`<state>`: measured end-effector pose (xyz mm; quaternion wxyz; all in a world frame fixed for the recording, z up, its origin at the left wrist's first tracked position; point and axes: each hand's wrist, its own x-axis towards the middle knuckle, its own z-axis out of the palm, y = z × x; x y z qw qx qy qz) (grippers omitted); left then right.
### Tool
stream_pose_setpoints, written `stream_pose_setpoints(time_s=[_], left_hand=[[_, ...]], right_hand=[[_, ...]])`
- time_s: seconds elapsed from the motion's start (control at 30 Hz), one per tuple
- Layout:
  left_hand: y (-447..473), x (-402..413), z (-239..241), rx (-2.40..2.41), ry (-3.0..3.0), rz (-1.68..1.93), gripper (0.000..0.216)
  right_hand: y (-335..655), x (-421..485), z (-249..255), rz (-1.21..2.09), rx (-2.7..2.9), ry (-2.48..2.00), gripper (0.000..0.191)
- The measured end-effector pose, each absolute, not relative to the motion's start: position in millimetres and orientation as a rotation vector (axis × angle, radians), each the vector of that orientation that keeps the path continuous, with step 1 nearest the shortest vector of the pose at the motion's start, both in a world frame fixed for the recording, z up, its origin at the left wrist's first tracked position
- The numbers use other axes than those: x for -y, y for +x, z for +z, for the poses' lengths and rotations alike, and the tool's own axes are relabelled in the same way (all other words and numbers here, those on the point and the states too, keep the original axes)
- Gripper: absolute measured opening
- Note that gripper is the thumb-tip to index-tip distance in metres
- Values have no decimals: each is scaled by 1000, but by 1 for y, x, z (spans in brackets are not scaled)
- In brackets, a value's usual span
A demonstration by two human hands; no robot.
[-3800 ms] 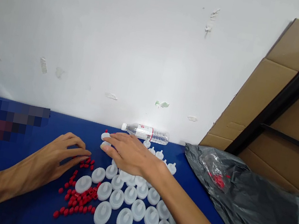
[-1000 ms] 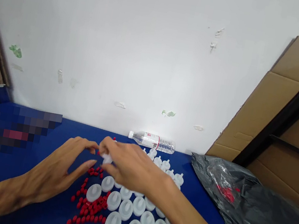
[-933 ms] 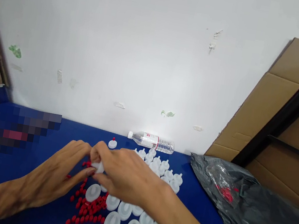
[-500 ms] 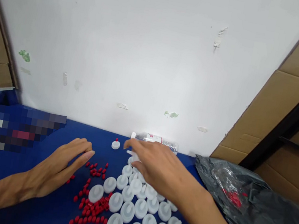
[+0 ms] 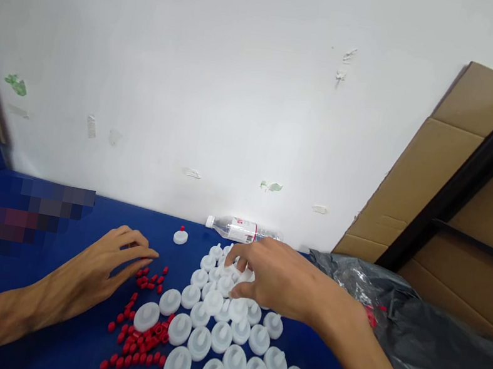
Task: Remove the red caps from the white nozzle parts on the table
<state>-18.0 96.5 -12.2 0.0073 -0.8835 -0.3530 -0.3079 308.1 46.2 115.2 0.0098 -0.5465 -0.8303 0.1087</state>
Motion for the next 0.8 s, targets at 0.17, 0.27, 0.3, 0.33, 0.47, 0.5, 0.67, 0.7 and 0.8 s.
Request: stream_pose_setpoints(time_s=[0.17, 0.27, 0.3, 0.33, 0.47, 0.5, 0.67, 0.7, 0.8], left_hand=[[-19, -101, -21, 1055, -2745, -997, 24], [-19, -101, -22, 1033, -2735, -1013, 29], [-18, -101, -22, 1029, -2733, -1015, 31], [-18, -101, -21, 1024, -2734, -1014, 32], [-18, -99, -18, 1001, -2747, -1003, 30], [-18, -99, -17, 995, -2749, -1000, 30], [-18, -101, -19, 975, -2761, -988, 31], [-18, -101, -21, 980, -2762, -986, 31], [-17, -104, -26, 999, -2757, -992, 32]], right_hand=[[304, -48, 106, 369, 2670, -1721, 43], [300, -48, 100, 340, 2700, -1698, 44], [299, -48, 99, 323, 2706, -1691, 45], [297, -47, 98, 305, 2711, -1685, 45], [296, -46, 96, 266, 2739, -1653, 48], [296, -46, 95, 261, 2743, -1648, 49], [302, -45, 98, 208, 2713, -1627, 49], [302, -45, 100, 186, 2701, -1597, 42], [294, -50, 105, 84, 2633, -1400, 28]])
